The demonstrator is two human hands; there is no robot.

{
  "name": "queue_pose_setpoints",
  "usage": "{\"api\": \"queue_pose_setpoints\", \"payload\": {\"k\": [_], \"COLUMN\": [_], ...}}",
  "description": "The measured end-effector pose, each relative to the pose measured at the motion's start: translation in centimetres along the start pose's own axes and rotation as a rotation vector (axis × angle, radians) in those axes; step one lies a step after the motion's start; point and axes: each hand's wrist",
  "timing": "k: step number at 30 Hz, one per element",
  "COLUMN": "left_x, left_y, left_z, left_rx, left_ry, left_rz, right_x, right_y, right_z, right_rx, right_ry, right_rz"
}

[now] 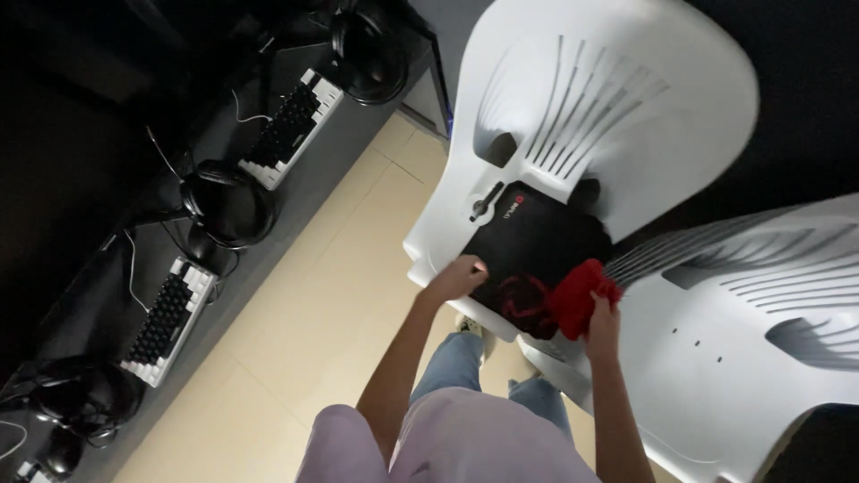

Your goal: The person sprays a cleaning solution onto a white plastic chair and wipes it with a red cloth. They then proceed to wipe a black mousepad placed on the chair seat, repeatedly cleaning the surface with the cloth.

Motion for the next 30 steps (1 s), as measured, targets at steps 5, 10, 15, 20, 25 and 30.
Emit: {"api": "queue_pose_setpoints", "payload": {"k": [5, 10, 15, 20, 25, 30], "left_x": [2.0, 5.5, -1.1, -5.4, -9.3, -6.5], "left_y": [0.4, 4.8, 4.7, 4.6, 2.6, 5.8], "left_z": [0.4, 2.4, 3.2, 5.7, 5.6, 7.9], "left_rx": [-0.254, -0.294, -0.122, 0.023, 0.164, 0.285], "left_ry": [0.039, 0.241, 0.23, 0.238, 0.302, 0.416], "left_rz": [0.67, 1.352, 1.569, 1.594, 1.649, 1.732], "right_x": [-3.3, -9.9, -9.2, -2.7, 1.6, 1.8], "right_y": [-8.5, -21.8, -25.7, -26.7, -30.1, -32.9], "right_z": [5.1, 14.0, 12.2, 2.5, -4.7, -5.1], "right_rx": [0.056, -0.583, -0.917, -0.419, -0.495, -0.423], "right_ry": [-0.026, 0.553, 0.736, 0.427, 0.901, 0.814], "right_rz": [0.29, 0.77, 0.876, 0.704, 0.655, 0.767]}}
Point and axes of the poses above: each hand's wrist, its own z-axis away from the middle knuckle, its own y-axis out of the back of the hand, x = y × z, and after that the axes turned 10 degrees about -z, right-handed
